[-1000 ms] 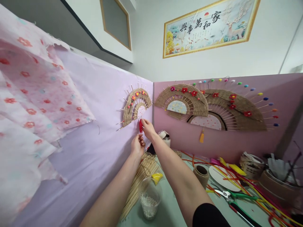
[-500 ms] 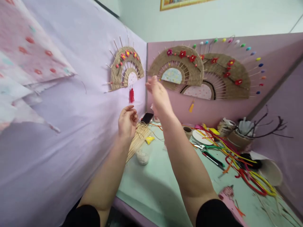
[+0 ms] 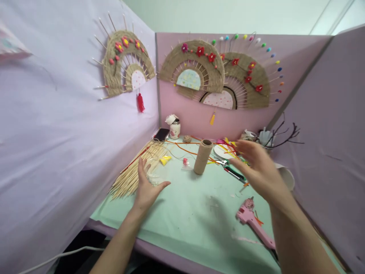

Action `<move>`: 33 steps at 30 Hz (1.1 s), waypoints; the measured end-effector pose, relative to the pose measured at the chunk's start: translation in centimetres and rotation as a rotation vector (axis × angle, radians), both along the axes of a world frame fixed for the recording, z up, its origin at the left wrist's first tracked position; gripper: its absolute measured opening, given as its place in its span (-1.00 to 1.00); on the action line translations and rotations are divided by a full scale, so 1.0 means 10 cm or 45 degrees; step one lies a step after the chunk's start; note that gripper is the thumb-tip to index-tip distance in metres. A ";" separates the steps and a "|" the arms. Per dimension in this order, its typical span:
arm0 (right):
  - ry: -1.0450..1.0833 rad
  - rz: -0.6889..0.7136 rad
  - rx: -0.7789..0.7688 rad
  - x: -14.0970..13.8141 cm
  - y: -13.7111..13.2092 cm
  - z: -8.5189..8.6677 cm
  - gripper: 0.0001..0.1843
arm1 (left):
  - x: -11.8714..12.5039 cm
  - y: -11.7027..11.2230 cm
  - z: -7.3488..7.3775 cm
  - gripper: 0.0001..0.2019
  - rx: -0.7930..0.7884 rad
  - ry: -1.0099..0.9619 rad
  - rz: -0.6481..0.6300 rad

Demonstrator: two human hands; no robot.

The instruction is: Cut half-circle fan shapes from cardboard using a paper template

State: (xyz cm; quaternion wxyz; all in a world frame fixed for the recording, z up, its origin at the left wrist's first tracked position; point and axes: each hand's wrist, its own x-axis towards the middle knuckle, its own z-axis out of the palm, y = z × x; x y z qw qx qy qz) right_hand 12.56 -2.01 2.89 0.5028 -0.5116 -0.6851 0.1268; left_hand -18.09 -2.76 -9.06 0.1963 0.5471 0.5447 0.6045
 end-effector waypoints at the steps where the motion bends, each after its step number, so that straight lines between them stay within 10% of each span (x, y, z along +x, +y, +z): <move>1: -0.054 0.095 -0.120 0.01 0.22 -0.08 -0.39 | 0.01 0.03 -0.01 0.23 0.010 -0.003 0.015; 5: -0.156 0.293 -0.291 -0.13 0.92 -0.38 -0.15 | -0.02 0.10 -0.03 0.17 0.002 -0.030 0.096; 9: -0.137 0.418 -0.383 -0.28 1.16 -0.54 -0.34 | -0.02 0.11 -0.02 0.10 -0.047 -0.026 0.082; 14: -0.152 0.379 -0.275 -0.20 1.46 -0.22 -0.52 | 0.15 0.21 0.12 0.06 -0.022 -0.007 0.023; 19: -0.102 0.144 -0.106 -0.16 2.42 0.13 -0.45 | 0.46 0.51 0.19 0.03 -0.023 -0.049 -0.170; 25: -0.149 0.000 -0.177 -0.46 3.36 -0.25 -0.49 | 0.62 0.70 0.01 0.01 -0.069 -0.082 -0.272; 33: -0.190 -0.066 -0.296 -0.58 3.75 -0.60 -0.47 | 0.57 0.72 -0.13 0.00 -0.117 -0.077 -0.245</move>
